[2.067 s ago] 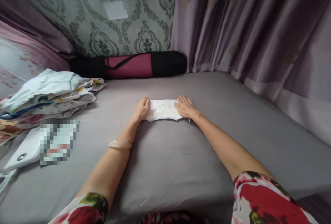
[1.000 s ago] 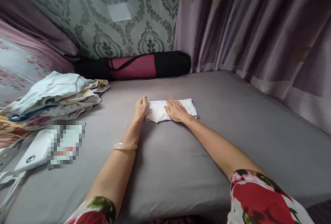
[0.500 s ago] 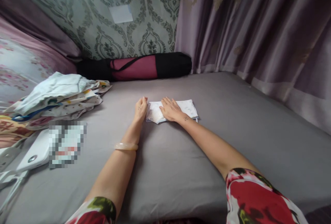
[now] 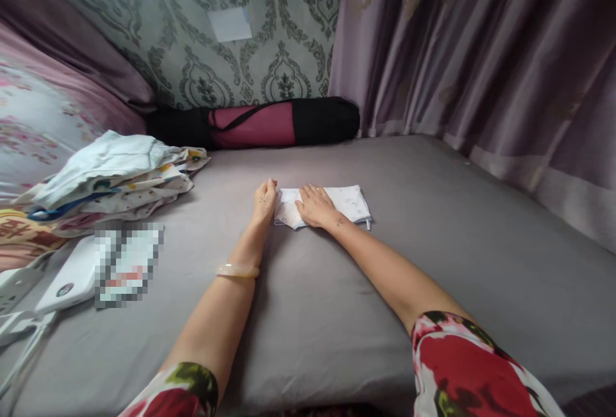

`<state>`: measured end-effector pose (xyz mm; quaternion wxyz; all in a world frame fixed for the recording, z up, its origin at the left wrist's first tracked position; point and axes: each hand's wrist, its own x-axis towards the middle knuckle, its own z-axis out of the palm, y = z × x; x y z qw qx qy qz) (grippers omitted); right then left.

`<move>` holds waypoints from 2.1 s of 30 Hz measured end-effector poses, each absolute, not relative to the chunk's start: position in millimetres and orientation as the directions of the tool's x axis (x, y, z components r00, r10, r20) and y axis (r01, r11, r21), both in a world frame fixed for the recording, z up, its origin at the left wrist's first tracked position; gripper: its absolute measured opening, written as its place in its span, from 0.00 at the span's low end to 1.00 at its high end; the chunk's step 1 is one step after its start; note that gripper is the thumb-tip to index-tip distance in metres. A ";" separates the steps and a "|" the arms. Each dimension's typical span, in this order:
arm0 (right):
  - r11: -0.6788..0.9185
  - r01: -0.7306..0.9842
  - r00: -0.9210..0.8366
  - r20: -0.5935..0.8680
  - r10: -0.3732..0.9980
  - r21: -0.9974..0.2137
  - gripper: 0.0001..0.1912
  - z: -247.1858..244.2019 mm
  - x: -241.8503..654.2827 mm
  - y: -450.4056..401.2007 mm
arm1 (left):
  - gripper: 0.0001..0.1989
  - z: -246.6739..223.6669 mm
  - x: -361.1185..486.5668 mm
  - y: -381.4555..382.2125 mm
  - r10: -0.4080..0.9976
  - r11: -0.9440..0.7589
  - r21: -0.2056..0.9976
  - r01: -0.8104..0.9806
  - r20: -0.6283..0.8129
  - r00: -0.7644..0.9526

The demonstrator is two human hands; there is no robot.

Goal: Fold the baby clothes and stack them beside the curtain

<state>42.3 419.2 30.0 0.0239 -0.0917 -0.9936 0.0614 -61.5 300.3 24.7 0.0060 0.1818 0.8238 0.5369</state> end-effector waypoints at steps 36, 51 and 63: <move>0.731 0.605 -0.742 0.110 0.661 -0.317 0.18 57.3 109.3 519.0 | 0.20 24.3 -45.1 295.9 0.345 0.793 0.483 0.370 0.144 -0.928; 0.698 0.594 -0.794 -0.153 0.588 -0.401 0.15 61.5 132.0 520.8 | 0.21 45.5 -50.6 288.9 0.428 0.851 0.386 0.357 -0.114 -0.897; 0.669 0.453 -0.845 -0.044 0.533 -0.589 0.21 51.1 140.9 512.2 | 0.13 42.2 -59.6 290.8 0.450 0.851 0.343 0.399 -0.084 -0.889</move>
